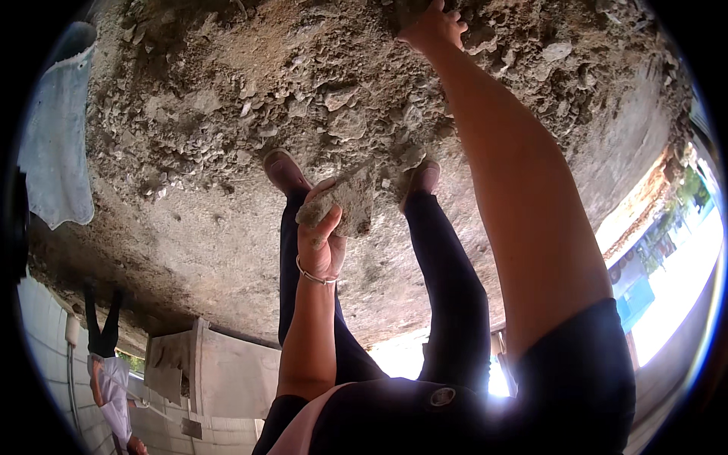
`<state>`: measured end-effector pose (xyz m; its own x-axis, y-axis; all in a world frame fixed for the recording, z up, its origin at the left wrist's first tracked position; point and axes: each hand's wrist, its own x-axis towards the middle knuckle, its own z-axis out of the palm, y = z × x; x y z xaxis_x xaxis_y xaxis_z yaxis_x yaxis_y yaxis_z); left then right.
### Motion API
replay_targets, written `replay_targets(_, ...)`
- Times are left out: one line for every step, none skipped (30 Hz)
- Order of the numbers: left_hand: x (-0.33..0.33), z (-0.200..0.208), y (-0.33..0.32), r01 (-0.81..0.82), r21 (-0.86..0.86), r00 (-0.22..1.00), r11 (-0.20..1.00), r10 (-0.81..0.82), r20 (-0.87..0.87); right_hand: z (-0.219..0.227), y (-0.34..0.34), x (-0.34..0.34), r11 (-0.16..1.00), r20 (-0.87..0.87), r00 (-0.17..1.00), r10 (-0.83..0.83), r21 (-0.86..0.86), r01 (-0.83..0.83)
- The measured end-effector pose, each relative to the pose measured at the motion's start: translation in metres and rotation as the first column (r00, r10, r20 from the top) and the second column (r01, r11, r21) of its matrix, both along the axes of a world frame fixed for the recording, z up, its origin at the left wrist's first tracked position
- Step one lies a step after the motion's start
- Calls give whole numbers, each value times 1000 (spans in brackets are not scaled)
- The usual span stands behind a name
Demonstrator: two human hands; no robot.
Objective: The person picks up chunks of concrete debris from the ground by hand and carries them to a metal bin, dropping them inside. The person handles the pieces one at a time and walks back and forth between the pile and the bin.
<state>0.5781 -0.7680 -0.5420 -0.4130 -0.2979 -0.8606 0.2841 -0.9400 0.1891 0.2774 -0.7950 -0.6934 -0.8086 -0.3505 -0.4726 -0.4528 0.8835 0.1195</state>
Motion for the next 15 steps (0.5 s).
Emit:
replay_targets(2, 0, 0, -12, -10, 1000, 1000, 12, 7, 1, 5, 6, 998, -4, 998, 56, -14, -56)
replay_targets(2, 2, 0, 6, 2, 1000, 1000, -6, -3, 5, 10, 11, 994, -8, 994, 108, -27, -108)
replay_targets(3, 3, -1, 27, 9, 1000, 1000, -27, -13, 10, 14, 12, 993, 0, 993, 115, -41, -114)
replay_targets(2, 4, 1, 36, -17, 999, 999, -36, 7, 16, 18, 11, 985, 29, 985, 172, -37, -171)
replay_targets(-1, 5, 0, 77, -43, 997, 996, -76, 28, 19, 22, 7, 974, 52, 973, 224, -30, -223)
replay_targets(-2, 6, 3, 67, -40, 998, 997, -67, 18, 16, 22, 3, 974, 52, 973, 226, -39, -224)
replay_targets(-3, 7, 5, 59, -36, 998, 998, -59, 5, 12, 20, -2, 984, 60, 984, 170, -72, -166)
replay_targets(-1, 7, 8, 73, -54, 997, 996, -73, 5, 11, 23, -5, 990, 70, 991, 112, -94, -105)
replay_targets(0, 3, 10, 79, -40, 997, 996, -79, 14, 17, 19, 6, 992, 81, 991, 105, -83, -99)
replay_targets(1, 0, 11, 87, -24, 996, 996, -87, 20, 20, 12, 18, 987, 63, 985, 159, -33, -157)
replay_targets(3, 1, 11, 87, -18, 996, 996, -87, 15, 37, -3, 31, 975, 35, 974, 222, 10, -223)
replay_targets(5, 3, 12, 104, -26, 995, 994, -104, 11, 42, -1, 27, 966, 21, 967, 253, 41, -254)
replay_targets(5, 3, 13, 100, -26, 995, 995, -100, -8, 46, 2, 22, 957, 5, 960, 281, 73, -281)
replay_targets(1, 5, 14, 105, -32, 994, 994, -106, -26, 41, 11, -5, 975, 137, 965, 222, -32, -219)
replay_targets(-2, 5, 14, 100, -45, 994, 994, -101, -32, 48, 7, -14, 979, 281, 942, 184, -138, -150)
